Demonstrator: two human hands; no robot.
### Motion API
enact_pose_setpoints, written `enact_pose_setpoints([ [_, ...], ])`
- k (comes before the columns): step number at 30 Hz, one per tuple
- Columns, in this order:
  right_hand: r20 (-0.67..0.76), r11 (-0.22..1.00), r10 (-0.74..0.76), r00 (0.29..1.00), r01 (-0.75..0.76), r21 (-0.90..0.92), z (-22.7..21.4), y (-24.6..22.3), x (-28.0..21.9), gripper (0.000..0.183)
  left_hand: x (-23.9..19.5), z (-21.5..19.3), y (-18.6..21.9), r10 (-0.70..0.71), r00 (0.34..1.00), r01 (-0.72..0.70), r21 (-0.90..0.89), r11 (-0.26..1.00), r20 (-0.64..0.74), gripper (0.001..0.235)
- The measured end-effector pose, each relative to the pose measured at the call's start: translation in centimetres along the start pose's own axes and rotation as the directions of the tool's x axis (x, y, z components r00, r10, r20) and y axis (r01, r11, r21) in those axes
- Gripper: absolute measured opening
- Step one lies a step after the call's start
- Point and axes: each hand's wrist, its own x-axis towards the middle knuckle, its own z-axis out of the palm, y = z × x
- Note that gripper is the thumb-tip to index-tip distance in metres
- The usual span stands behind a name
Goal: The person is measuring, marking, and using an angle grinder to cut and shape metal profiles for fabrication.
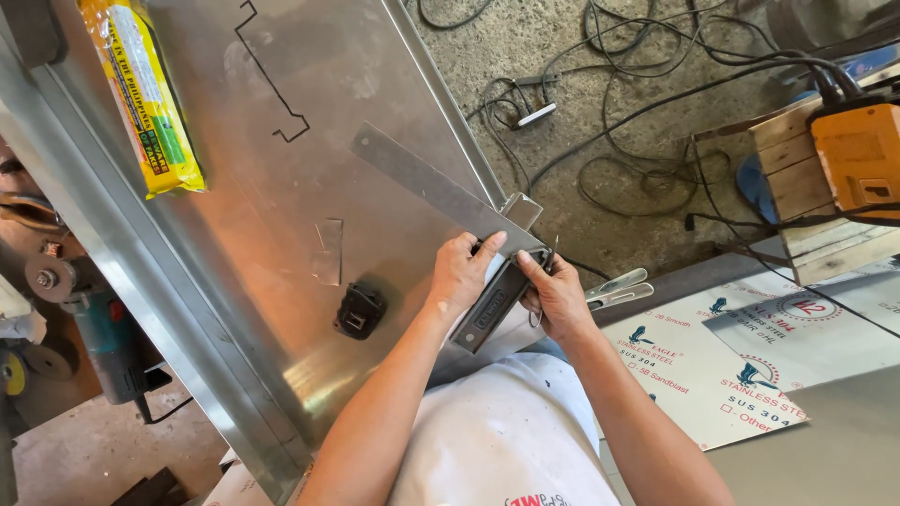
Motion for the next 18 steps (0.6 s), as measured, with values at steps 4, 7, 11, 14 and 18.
enact_pose_setpoints([
  [4, -0.039, 0.999, 0.023, 0.999, -0.025, -0.032, 0.3, -0.4, -0.2, 0.018, 0.1, -0.1, -0.1, -0.029, 0.999, 0.029, -0.004, 1.0, 0.015, 0.054],
  [7, -0.051, 0.998, 0.037, 0.998, -0.039, -0.056, 0.1, -0.9, -0.5, 0.02, 0.0, -0.1, 0.1, -0.042, 0.999, 0.044, -0.05, 0.998, 0.025, 0.054],
  [11, -0.222, 0.698, -0.027, 0.975, -0.141, -0.702, -0.1, -5.1, -2.2, 0.031, 0.4, 0.2, -0.8, 0.011, 1.0, -0.011, -0.045, 0.999, 0.005, 0.049],
  [14, 0.177, 0.21, -0.481, 0.859, 0.309, -0.927, -2.6, -6.7, -3.1, 0.025, -0.1, 0.3, -0.7, -0.028, 0.999, 0.028, -0.015, 0.999, 0.029, 0.05],
  [18, 0.309, -0.052, -0.44, 0.843, 0.319, -0.946, 4.1, -11.1, -3.2, 0.028, -0.2, -0.3, 0.4, 0.085, 0.996, -0.085, -0.092, 0.992, 0.0, 0.043],
])
